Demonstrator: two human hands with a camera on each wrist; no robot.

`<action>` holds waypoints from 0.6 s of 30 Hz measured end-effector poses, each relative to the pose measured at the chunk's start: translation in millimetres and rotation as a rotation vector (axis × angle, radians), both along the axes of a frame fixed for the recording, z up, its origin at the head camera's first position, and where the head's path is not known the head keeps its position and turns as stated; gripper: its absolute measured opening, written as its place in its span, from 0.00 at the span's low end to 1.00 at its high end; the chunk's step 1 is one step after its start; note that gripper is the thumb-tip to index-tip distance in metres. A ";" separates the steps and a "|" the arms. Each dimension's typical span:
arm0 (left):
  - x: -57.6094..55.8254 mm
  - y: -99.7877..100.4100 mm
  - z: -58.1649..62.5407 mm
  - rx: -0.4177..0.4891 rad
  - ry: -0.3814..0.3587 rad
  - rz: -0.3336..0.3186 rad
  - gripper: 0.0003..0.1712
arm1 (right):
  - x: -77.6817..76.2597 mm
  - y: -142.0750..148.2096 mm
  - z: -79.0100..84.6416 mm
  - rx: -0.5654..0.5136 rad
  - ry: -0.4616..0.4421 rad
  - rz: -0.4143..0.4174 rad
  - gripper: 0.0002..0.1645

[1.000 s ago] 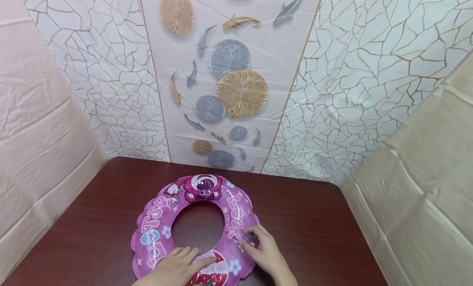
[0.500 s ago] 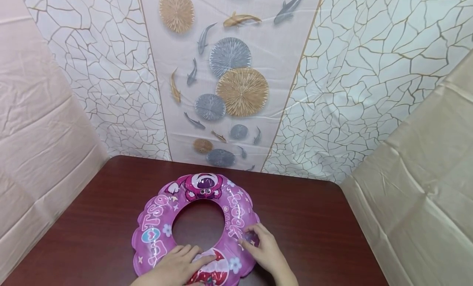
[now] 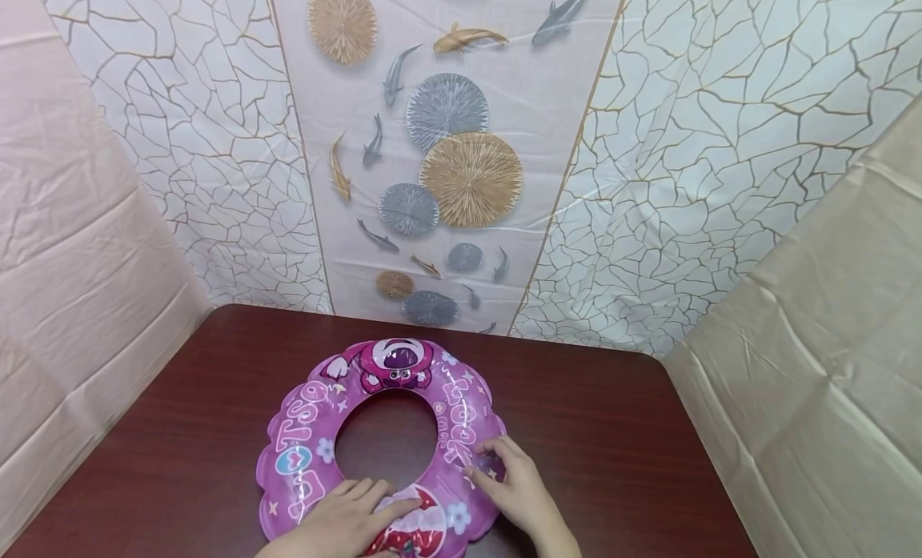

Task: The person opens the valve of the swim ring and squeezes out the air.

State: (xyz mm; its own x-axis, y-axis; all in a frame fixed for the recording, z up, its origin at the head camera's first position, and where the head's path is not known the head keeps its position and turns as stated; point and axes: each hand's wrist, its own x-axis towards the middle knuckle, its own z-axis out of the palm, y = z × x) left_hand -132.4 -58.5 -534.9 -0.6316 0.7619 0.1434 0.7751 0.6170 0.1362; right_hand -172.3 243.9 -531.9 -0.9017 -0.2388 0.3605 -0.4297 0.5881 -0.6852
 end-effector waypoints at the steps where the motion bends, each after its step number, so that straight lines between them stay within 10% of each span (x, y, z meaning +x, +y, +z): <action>1: -0.1 0.1 -0.1 0.000 0.005 0.000 0.37 | -0.1 0.0 0.1 0.001 -0.003 -0.001 0.17; 18: -0.1 -1.0 0.9 0.004 -0.024 -0.002 0.36 | -0.3 0.2 -0.1 0.002 -0.035 -0.014 0.17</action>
State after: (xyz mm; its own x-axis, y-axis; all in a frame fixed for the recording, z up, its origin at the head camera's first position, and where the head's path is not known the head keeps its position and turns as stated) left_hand -132.5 -59.5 -534.0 -0.6334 0.7626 0.1310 0.7728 0.6149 0.1569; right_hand -172.6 244.1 -532.0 -0.9170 -0.2267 0.3282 -0.3971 0.5951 -0.6987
